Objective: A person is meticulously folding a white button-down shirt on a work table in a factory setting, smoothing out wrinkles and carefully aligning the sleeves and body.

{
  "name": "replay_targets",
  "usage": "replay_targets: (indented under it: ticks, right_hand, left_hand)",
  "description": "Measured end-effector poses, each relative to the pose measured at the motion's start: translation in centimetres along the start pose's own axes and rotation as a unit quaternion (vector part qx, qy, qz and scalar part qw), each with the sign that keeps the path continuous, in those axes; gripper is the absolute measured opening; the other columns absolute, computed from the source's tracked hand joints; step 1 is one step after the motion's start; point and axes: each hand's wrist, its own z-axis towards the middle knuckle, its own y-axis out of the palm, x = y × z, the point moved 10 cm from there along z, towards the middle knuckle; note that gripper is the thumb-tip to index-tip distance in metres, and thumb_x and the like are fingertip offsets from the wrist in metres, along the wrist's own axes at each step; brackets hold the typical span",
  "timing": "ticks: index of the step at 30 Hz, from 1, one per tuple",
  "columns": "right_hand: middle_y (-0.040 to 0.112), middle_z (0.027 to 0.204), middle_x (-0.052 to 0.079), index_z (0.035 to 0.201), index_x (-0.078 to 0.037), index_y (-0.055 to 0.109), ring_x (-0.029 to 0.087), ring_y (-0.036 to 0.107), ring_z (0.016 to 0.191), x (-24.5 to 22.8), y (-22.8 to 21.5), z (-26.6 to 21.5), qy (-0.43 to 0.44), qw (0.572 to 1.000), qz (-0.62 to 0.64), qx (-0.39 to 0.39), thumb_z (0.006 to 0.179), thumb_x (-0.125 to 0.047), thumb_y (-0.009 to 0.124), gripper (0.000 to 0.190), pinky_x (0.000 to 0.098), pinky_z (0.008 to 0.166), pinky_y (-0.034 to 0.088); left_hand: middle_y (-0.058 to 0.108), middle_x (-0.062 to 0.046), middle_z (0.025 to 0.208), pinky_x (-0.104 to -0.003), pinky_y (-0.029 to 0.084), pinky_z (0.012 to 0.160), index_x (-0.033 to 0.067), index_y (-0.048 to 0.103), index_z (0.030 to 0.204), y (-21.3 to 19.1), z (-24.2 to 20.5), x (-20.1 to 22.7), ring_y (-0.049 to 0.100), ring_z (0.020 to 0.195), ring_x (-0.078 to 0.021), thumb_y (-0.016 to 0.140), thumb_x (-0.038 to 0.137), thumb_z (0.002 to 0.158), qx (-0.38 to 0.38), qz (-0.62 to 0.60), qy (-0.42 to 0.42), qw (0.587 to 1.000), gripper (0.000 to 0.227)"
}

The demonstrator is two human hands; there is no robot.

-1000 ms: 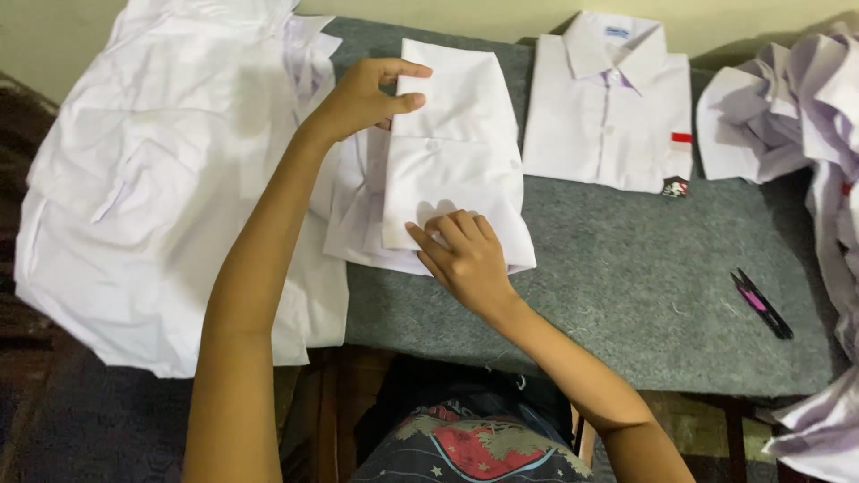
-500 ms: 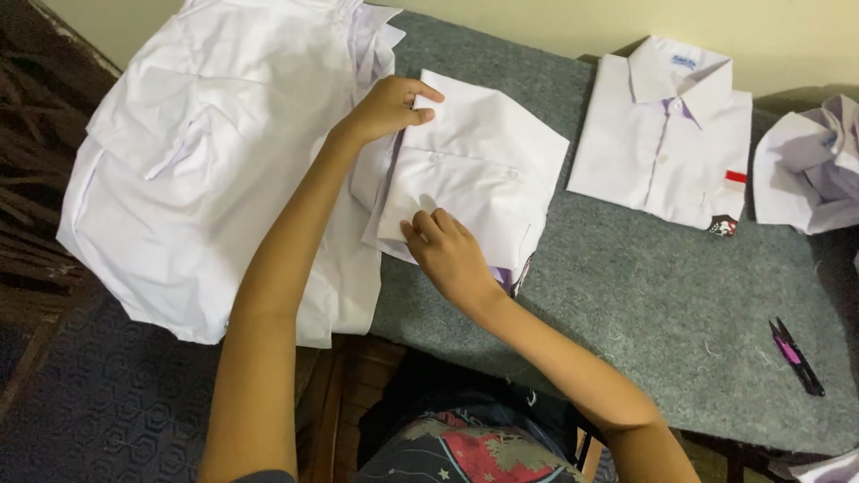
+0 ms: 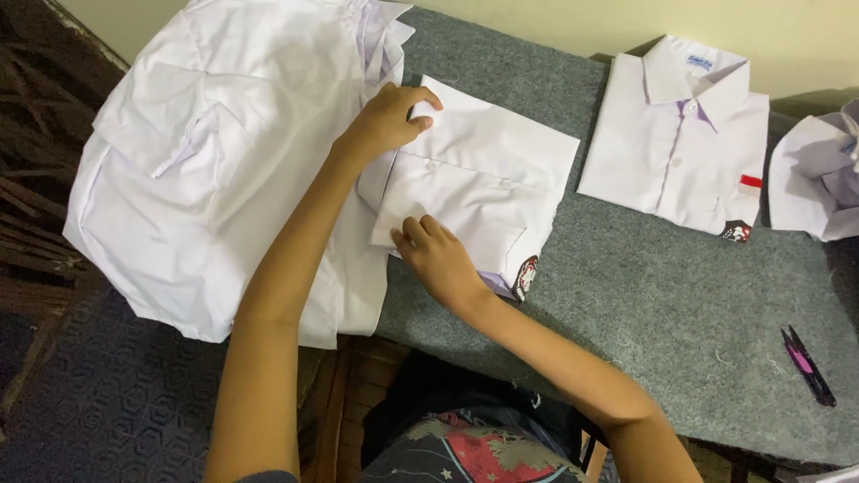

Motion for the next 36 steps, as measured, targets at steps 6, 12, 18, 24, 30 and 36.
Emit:
replay_targets:
  ticks: [6,12,18,24,30,36]
  right_hand:
    - [0.052,0.102,0.01,0.117,-0.001,0.063,0.026,0.05,0.084,0.0,0.9,-0.2,-0.003,1.0,-0.007,-0.001,0.076,0.015,0.07,0.044,0.0367,0.069,0.055]
    - [0.05,0.1,0.011,0.116,0.001,0.061,0.026,0.049,0.084,-0.3,1.8,-0.1,-0.009,1.0,-0.01,-0.029,0.073,0.016,0.067,0.046,0.0367,0.065,0.054]
    - [0.05,0.095,0.009,0.11,0.0,0.062,0.025,0.049,0.083,-0.7,3.2,-0.1,-0.02,0.997,-0.066,-0.026,0.073,0.013,0.065,0.039,0.0331,0.069,0.051]
    - [0.061,0.109,0.014,0.127,-0.003,0.069,0.031,0.06,0.096,0.8,3.8,-0.6,-0.027,0.987,0.143,-0.07,0.1,-0.028,0.065,0.037,0.0404,0.092,0.052]
    - [0.071,0.101,0.029,0.118,0.004,0.07,0.046,0.07,0.089,13.9,-4.0,2.4,0.151,0.977,0.134,-0.068,0.096,-0.023,0.068,0.035,0.0586,0.08,0.055]
    - [0.065,0.117,0.016,0.13,-0.002,0.064,0.038,0.066,0.11,29.3,0.0,-1.2,0.314,0.94,0.072,-0.115,0.108,-0.057,0.059,0.059,0.056,0.089,0.053]
  left_hand:
    - [0.046,-0.003,0.094,-0.037,0.039,0.095,0.0255,0.064,0.122,0.3,0.2,-0.6,0.049,0.113,-0.0267,0.067,0.021,0.099,0.01,0.003,0.018,1.0,0.024]
    - [0.055,-0.002,0.098,-0.033,0.045,0.075,0.0206,0.056,0.132,-0.5,0.2,-1.1,0.056,0.081,-0.0167,0.079,0.024,0.09,0.01,-0.03,-0.025,0.999,0.048]
    - [0.046,0.002,0.077,-0.032,0.036,0.061,0.0163,0.058,0.131,-0.1,0.3,-0.8,0.046,0.066,-0.014,0.082,0.018,0.088,0.014,-0.022,-0.009,1.0,0.05]
    - [0.044,-0.017,0.124,-0.048,0.056,0.08,0.0058,0.047,0.12,-0.5,-2.9,1.8,0.052,0.113,-0.0378,0.092,0.031,0.081,0.214,0.218,0.099,0.947,0.064]
    - [0.054,-0.025,0.109,-0.06,0.057,0.086,-0.0035,0.043,0.123,1.6,-12.3,-1.4,0.065,0.106,-0.0503,0.068,0.04,0.098,0.097,0.12,-0.101,0.983,0.056]
    - [0.069,-0.02,0.107,-0.052,0.056,0.089,0.0032,0.045,0.122,2.3,-18.2,0.4,0.071,0.106,-0.0386,0.059,0.054,0.099,-0.033,0.019,-0.221,0.975,0.057]
